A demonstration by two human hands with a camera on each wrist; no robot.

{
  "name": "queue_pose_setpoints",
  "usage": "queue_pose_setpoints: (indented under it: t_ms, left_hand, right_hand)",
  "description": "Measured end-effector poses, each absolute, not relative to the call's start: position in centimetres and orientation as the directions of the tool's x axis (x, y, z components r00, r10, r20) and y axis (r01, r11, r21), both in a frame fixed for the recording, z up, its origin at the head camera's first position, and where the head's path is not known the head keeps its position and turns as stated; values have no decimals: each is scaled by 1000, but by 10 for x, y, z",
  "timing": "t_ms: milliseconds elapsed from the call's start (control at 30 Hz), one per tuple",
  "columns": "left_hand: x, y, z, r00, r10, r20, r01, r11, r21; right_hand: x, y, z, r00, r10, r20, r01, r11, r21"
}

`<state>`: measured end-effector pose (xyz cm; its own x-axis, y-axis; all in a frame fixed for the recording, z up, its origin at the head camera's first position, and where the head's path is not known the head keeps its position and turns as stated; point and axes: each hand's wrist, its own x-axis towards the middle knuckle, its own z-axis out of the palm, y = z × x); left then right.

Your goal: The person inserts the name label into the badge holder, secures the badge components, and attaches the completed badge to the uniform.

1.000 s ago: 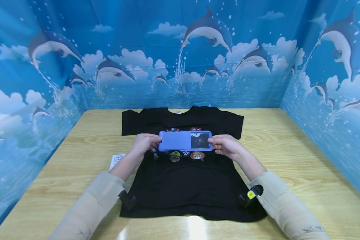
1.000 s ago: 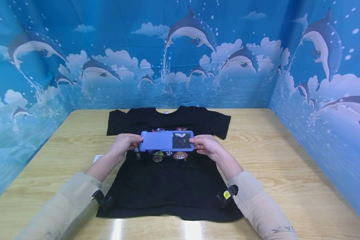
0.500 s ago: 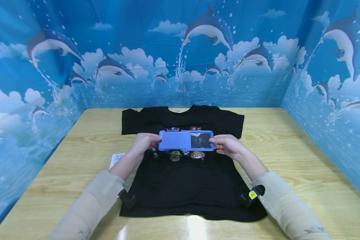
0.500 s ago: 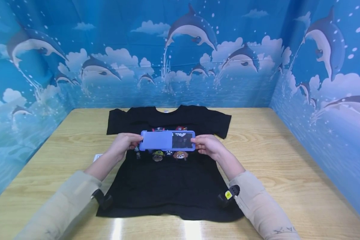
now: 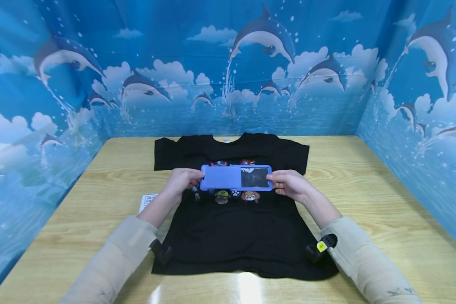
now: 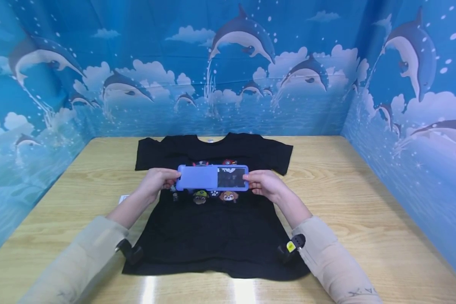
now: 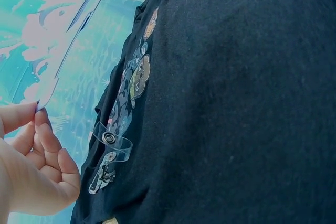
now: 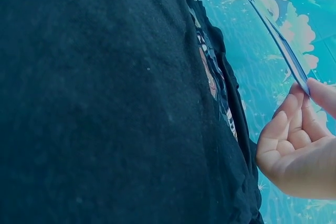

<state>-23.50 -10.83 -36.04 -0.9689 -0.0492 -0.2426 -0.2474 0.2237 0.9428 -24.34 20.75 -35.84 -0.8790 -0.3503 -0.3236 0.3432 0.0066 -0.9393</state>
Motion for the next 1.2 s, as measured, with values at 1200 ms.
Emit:
queue_pose_setpoints:
  t_ms: [1200]
  left_hand:
    - [-252, -136, -357, -966, -120, -228, -241, 107, 965]
  right_hand:
    - [-240, 224, -359, -888, -343, -306, 328, -6, -945]
